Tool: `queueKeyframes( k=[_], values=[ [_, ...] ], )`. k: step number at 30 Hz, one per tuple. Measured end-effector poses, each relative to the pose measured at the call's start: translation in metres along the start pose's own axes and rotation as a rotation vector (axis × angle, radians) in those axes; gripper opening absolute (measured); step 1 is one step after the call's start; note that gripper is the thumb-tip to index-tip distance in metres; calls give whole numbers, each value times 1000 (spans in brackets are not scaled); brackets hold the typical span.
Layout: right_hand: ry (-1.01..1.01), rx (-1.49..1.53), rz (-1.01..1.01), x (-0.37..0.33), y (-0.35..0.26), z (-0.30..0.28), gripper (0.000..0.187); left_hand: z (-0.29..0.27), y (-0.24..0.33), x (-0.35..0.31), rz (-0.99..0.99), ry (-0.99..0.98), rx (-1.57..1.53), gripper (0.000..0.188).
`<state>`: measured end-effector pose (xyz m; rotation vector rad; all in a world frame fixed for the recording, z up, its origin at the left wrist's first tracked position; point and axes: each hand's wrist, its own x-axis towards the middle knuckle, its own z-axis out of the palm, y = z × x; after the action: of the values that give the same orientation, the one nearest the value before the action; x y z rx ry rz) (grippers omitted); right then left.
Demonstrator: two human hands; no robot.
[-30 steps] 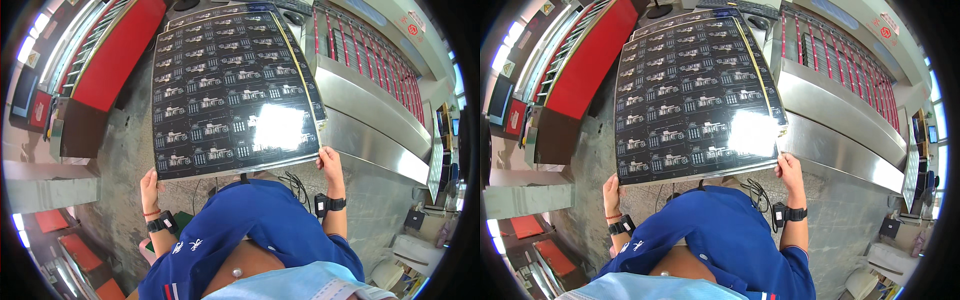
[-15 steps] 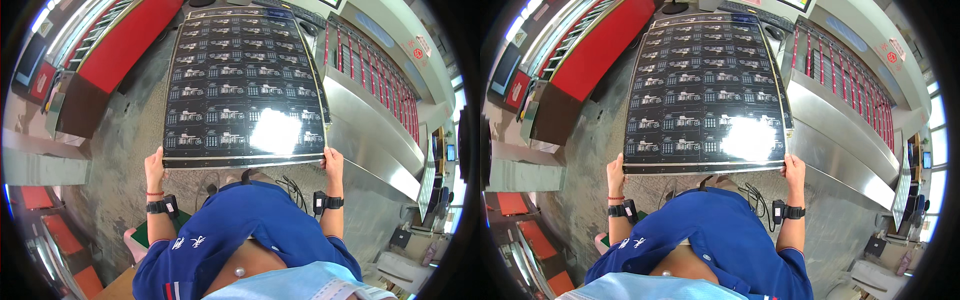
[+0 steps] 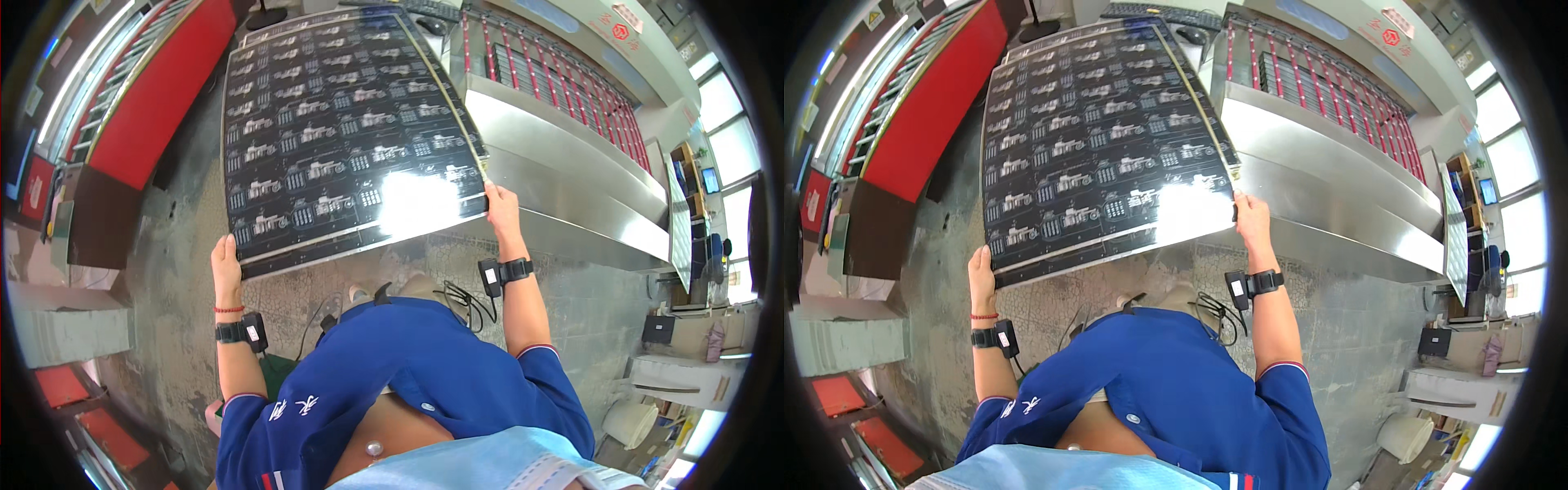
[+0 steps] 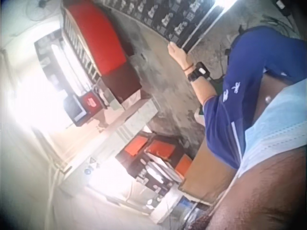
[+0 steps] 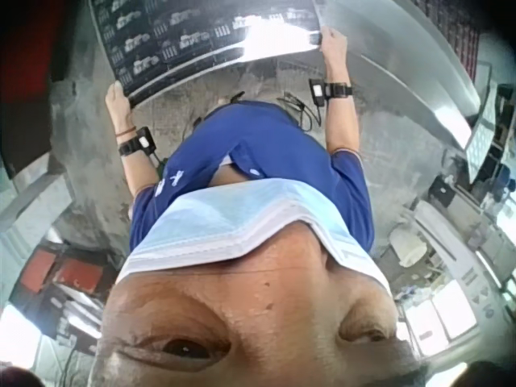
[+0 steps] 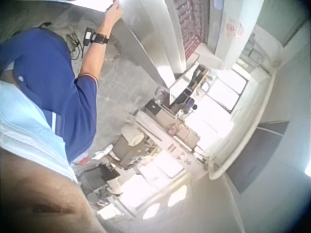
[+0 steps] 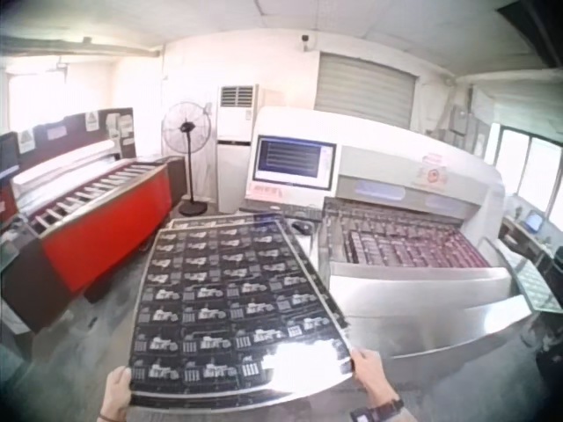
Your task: Transferring printed sheets from one processing machine to another and stacking them.
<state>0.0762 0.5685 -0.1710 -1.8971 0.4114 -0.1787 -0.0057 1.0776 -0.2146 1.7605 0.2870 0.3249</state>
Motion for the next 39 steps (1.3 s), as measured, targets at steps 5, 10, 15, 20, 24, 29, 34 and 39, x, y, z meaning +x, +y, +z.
queueKeyframes(
  k=[5,10,15,20,24,29,34,39],
  values=[
    [-169,-61,79,9,4,-27,39,7,15,-33,-25,105,163,32],
    [-221,-128,-8,20,16,-43,40,34,28,-97,-263,198,-42,34],
    [-186,-272,-204,39,30,-59,43,71,43,-124,-231,290,-147,32],
    [-110,-132,-360,9,46,-110,35,86,71,-172,-38,191,94,29],
    [-85,-6,-143,-30,82,-200,19,130,82,-248,-30,179,185,30],
    [-10,250,-157,-42,85,-280,19,179,138,-248,-2,98,-15,31],
    [135,194,-189,-62,105,-360,21,240,180,-229,53,-48,68,29],
    [338,296,-109,-75,138,-411,23,318,201,-192,89,-262,12,26]
  ],
)
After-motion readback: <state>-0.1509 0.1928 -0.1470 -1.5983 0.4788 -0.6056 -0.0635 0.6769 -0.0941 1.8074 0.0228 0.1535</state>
